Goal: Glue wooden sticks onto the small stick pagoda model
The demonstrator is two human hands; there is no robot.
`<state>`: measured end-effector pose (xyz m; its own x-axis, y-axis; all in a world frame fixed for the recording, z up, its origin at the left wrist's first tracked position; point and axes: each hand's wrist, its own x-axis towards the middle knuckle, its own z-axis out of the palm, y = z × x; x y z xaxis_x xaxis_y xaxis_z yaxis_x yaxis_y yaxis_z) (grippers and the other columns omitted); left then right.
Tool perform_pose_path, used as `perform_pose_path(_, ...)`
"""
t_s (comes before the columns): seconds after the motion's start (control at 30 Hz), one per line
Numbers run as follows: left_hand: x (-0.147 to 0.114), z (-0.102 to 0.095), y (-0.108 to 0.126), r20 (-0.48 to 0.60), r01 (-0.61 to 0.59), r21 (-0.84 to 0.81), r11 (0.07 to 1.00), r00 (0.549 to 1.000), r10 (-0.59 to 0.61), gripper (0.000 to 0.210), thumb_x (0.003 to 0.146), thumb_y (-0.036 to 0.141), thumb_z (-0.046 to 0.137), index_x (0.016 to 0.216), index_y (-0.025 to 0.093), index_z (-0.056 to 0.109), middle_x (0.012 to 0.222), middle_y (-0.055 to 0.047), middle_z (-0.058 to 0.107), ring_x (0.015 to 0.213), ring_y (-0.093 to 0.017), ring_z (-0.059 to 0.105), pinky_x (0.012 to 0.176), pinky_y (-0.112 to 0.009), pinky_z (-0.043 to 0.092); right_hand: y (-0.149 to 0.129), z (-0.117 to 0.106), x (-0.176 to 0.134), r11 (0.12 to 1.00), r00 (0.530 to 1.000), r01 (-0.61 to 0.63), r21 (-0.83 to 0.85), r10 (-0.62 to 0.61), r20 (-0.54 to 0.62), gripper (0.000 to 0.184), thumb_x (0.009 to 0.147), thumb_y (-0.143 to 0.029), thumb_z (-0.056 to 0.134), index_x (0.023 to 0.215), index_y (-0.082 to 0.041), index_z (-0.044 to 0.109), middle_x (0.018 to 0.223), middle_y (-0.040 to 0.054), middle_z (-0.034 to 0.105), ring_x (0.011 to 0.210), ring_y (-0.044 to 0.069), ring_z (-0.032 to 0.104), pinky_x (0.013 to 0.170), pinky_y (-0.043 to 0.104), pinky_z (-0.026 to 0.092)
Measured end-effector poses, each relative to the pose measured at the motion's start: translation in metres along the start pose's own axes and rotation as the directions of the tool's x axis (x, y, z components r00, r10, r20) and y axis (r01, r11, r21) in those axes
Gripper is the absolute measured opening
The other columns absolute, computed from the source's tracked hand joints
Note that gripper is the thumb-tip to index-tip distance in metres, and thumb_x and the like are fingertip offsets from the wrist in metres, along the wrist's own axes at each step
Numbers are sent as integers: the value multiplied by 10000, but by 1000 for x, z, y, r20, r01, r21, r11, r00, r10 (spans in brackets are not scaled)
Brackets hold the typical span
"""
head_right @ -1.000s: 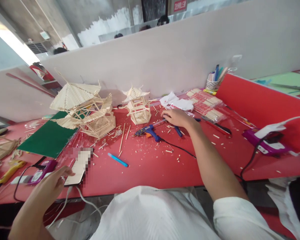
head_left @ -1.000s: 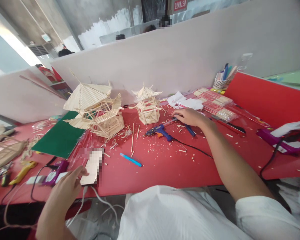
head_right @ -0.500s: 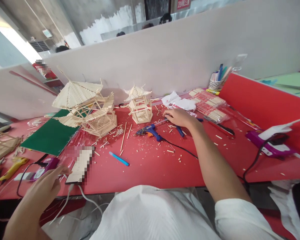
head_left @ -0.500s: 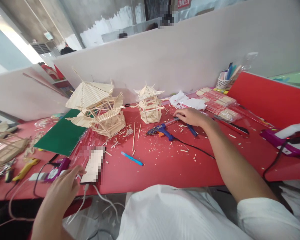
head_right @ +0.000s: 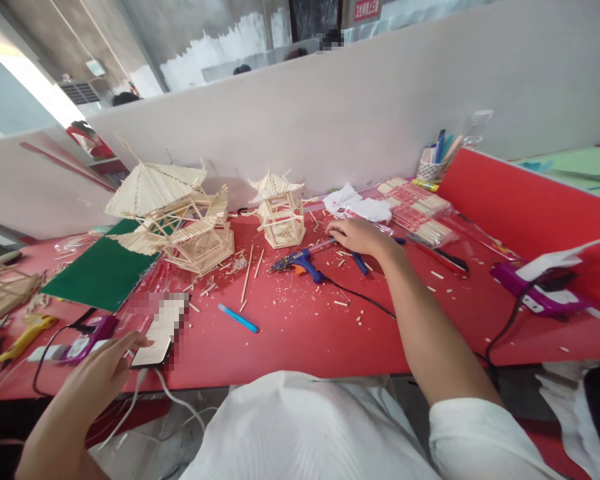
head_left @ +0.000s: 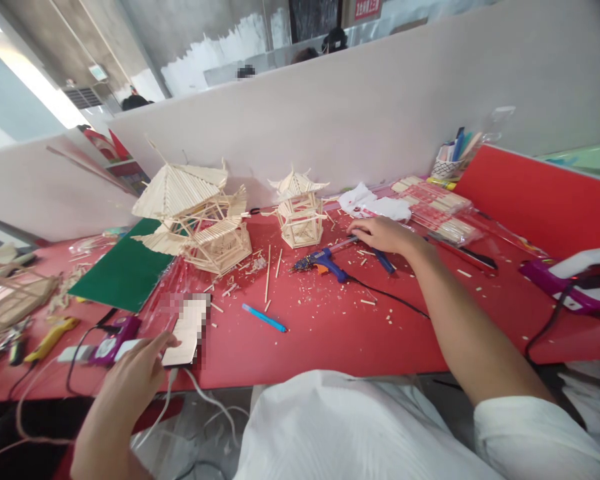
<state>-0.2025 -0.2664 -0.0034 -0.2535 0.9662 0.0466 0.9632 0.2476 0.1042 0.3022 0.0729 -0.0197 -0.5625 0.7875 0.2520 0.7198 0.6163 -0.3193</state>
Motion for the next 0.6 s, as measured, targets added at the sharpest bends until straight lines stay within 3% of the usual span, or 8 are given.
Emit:
perform_pose_path(0.13, -1, -4, 3, -38, -10, 14, 1000, 999, 11, 458, 765, 208, 376, 1119, 238, 665, 1139, -80, 754, 1042, -258, 730, 812, -326, 543, 0, 0, 0, 1000, 1000, -6, -2, 6, 8, 303, 977, -329, 482, 1137, -296, 737, 1113, 47, 781, 1000, 280, 715, 853, 401, 514)
perform_pose_path(0.4, 2, -4, 10, 8, 35, 18, 999, 999, -35, 434, 779, 160, 393, 1118, 255, 647, 1152, -67, 756, 1020, -235, 724, 846, -305, 527, -1, 0, 0, 1000, 1000, -11, 3, 11, 10, 297, 984, -323, 480, 1130, -292, 736, 1120, 42, 781, 1003, 272, 715, 853, 387, 511)
perform_pose_path(0.6, -1, -8, 15, -163, 54, 144, 988, 986, -30, 421, 866, 180, 359, 1210, 245, 591, 1124, -87, 730, 1007, -265, 706, 763, -327, 498, 1, 1, 0, 1000, 1000, 10, -9, -10, 3, 302, 987, -321, 475, 1138, -292, 734, 1105, 38, 784, 985, 264, 713, 846, 384, 513)
